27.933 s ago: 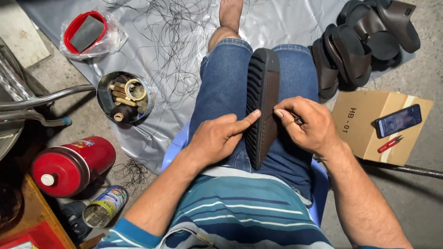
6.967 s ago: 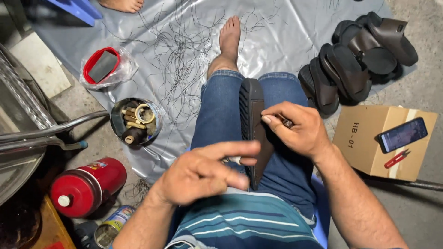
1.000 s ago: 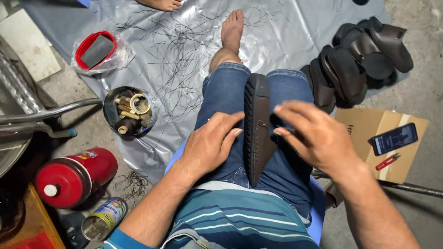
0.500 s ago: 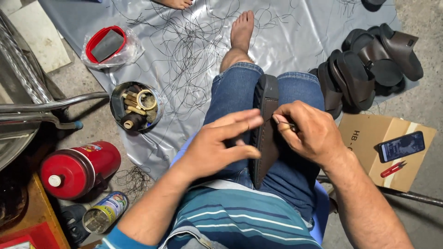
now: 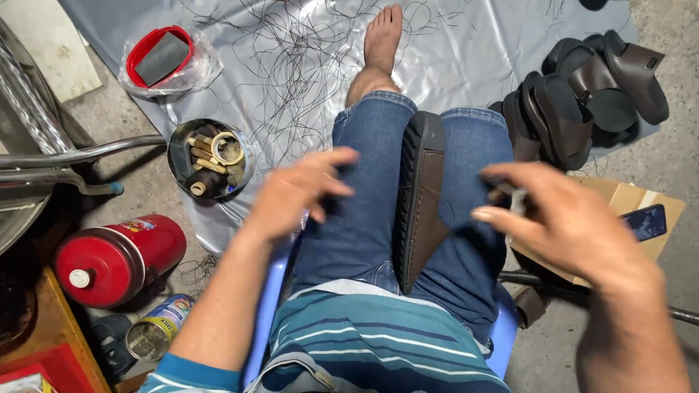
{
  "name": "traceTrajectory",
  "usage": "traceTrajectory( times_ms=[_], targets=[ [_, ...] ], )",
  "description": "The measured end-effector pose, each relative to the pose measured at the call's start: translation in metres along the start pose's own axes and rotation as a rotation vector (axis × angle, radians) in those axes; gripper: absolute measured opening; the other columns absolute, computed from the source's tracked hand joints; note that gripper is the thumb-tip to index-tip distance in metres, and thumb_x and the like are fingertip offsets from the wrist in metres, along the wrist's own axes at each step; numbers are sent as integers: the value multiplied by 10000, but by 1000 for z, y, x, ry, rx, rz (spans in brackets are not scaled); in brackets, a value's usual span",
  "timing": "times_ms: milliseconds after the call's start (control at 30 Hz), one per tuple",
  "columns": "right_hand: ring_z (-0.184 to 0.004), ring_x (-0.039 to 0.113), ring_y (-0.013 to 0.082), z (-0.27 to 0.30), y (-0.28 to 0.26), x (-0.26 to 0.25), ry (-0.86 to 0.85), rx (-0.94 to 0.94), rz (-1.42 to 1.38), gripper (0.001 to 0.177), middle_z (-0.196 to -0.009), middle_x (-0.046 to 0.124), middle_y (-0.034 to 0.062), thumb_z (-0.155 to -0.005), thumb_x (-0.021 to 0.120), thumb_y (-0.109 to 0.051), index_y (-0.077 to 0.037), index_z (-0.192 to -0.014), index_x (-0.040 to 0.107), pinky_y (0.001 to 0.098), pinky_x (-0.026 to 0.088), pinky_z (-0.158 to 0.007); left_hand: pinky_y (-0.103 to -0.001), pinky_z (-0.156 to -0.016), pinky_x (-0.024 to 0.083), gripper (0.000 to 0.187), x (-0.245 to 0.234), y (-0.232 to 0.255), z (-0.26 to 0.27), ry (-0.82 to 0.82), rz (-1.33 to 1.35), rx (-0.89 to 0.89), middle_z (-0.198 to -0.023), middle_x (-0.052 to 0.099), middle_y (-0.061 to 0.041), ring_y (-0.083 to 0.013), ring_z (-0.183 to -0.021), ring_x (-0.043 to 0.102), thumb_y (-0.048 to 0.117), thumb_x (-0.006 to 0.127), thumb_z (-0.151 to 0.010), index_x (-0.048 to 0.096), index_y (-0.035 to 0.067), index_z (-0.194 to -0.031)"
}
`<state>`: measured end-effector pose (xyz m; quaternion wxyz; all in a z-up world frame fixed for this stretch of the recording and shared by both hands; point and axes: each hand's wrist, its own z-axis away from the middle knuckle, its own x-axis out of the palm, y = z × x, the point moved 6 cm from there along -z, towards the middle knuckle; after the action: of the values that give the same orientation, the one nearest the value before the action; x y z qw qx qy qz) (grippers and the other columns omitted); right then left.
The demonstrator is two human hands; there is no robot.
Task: The person is seated and sewing a brown sandal sole using a needle and black thread. They repeatedly push the needle through the sole and pull the thread tight to secure the stitching. The task is performed on the person's lap with a stack of similar sandals visible nearby.
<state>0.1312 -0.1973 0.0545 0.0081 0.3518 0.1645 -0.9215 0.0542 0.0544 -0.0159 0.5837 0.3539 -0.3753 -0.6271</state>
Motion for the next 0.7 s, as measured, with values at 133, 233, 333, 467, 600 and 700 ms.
traceTrajectory(
  times_ms=[133,233,333,467,600,700],
  targets=[
    [-1031,485,321,12,23,-21,459,-267,166,526,-1135,466,197,-875,486,-265,-69,-1360,430,498,461,-701,-306,-835,389,453,-61,-23,9,604,-479,-213,-1036,633,20,-137,-972,571,442,458,-873,681,159,-599],
    [-1000,482,262,9,-5,-14,367,-558,116,464,-1088,494,129,-843,497,-135,-189,-1304,484,372,472,-754,-514,-771,444,258,-22,17,8,605,-986,307,-1270,443,-213,-378,-1013,546,139,538,-835,632,88,-1070],
    [-736,556,208,5,-31,-2,277,-735,240,481,-901,571,11,-826,548,-139,-241,-1292,486,353,462,-590,-478,-985,393,351,32,37,6,247,-684,558,-1329,441,-174,-353,-1216,459,229,514,-893,492,123,-1227],
    [-729,539,186,-5,-37,-1,338,-755,363,438,-898,542,-11,-812,575,-148,-270,-1232,542,325,451,-444,-292,-844,520,617,63,31,2,-6,-394,551,-1420,350,-110,-139,-789,630,187,642,-863,297,208,-1374],
    [-708,531,174,-3,-36,-2,370,-784,409,428,-897,543,-15,-814,585,-145,-282,-1219,554,290,433,-377,-298,-789,532,644,67,25,0,17,-402,502,-1402,375,-68,-104,-639,567,241,664,-847,291,272,-1372],
    [-738,536,178,-5,-32,0,343,-766,430,447,-913,545,-16,-805,578,-161,-305,-1227,540,287,448,-384,-309,-807,526,643,68,26,-1,17,-408,497,-1395,378,-54,-94,-651,586,231,666,-846,295,285,-1369]
  ],
)
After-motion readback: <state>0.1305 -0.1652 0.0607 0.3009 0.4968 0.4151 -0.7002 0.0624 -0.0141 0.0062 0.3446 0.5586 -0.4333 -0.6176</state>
